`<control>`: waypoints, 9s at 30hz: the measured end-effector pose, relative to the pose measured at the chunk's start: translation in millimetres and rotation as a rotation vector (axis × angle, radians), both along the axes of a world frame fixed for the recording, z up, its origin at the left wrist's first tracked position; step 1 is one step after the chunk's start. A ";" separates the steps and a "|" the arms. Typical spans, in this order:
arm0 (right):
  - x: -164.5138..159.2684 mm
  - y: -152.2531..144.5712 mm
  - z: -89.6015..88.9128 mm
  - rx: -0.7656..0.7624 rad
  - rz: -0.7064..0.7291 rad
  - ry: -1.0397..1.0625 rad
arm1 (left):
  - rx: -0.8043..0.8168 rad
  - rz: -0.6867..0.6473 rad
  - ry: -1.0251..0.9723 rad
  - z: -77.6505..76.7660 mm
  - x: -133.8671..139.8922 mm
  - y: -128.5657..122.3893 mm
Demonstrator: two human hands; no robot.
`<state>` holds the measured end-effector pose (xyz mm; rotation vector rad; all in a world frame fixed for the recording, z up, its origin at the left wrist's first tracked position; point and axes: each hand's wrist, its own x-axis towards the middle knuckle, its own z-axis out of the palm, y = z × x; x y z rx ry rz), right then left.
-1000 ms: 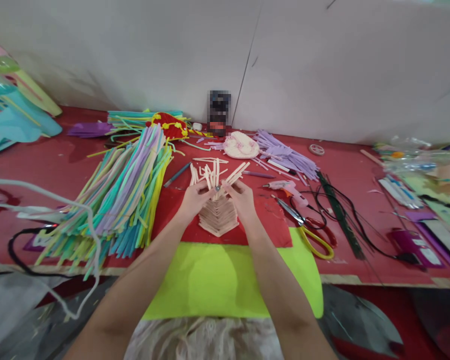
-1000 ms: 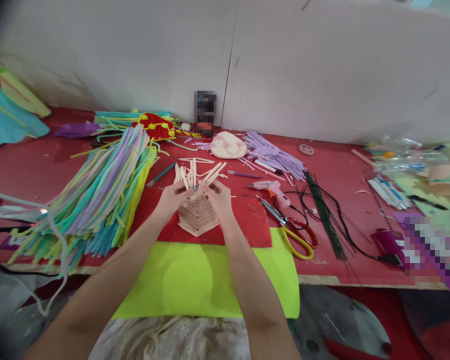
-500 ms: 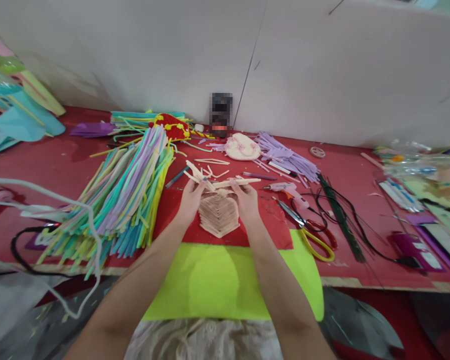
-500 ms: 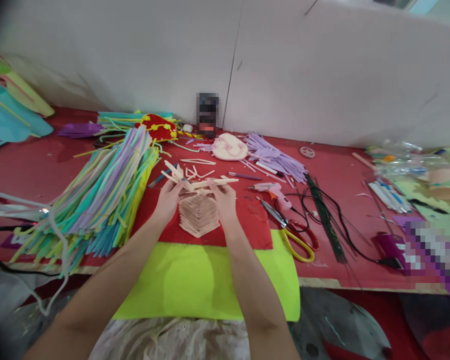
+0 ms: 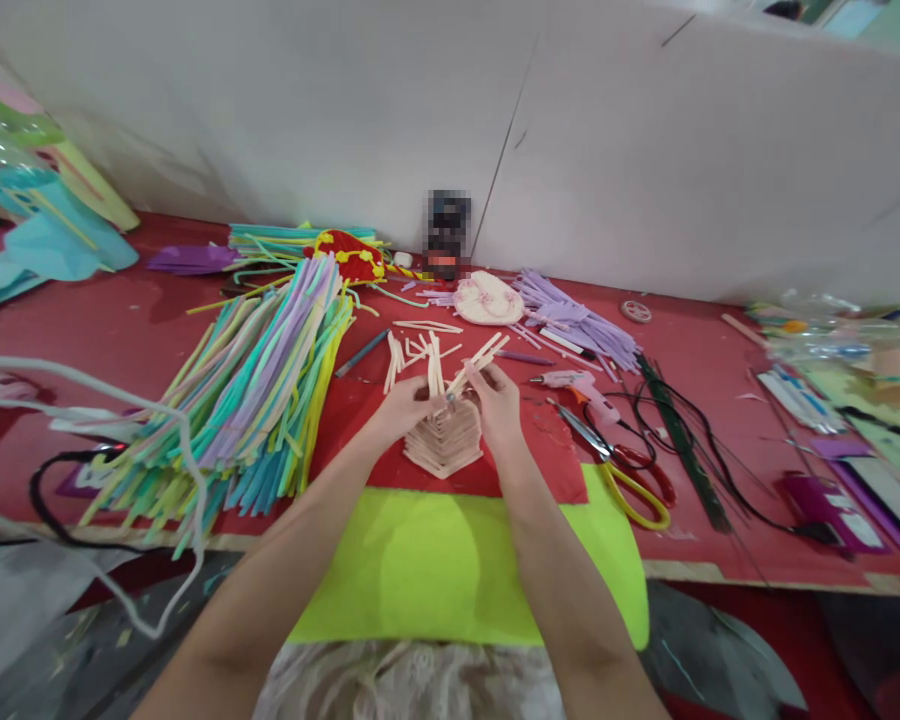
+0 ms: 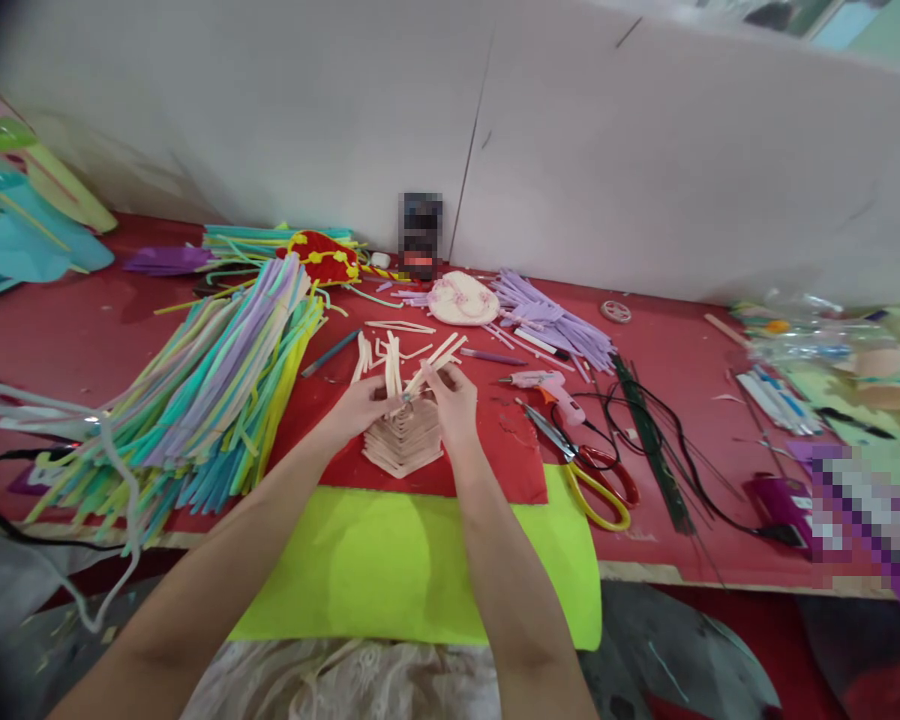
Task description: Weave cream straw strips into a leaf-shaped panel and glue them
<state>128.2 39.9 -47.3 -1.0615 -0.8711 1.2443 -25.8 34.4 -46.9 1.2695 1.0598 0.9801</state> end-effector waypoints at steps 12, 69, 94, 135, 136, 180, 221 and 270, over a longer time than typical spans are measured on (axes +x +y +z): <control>4.7 1.5 -0.5 0.058 -0.082 -0.017 | 0.037 0.336 -0.008 -5.0 -6.3 2.7; 2.1 -2.2 1.3 -0.029 0.093 0.025 | 0.311 0.409 0.102 0.5 -24.4 9.2; 30.6 163.5 -14.6 0.228 0.208 -0.818 | 0.183 0.481 0.079 -9.4 -37.8 19.8; 49.6 32.2 2.2 0.092 0.219 -0.350 | 0.178 0.391 0.070 -14.6 -28.0 19.4; 49.0 32.6 1.6 0.097 0.202 -0.357 | 0.173 0.399 0.096 -15.1 -28.2 19.3; 87.5 -19.6 -14.2 0.018 -0.338 -0.445 | 0.723 -0.253 0.939 -1.7 -18.1 -37.3; 66.4 -25.8 -13.8 -0.211 -0.090 -0.085 | 0.128 0.153 0.664 -24.8 -22.7 64.7; 45.3 -68.5 -11.3 0.313 0.336 -0.974 | 1.021 -0.417 1.063 6.5 -42.9 -78.4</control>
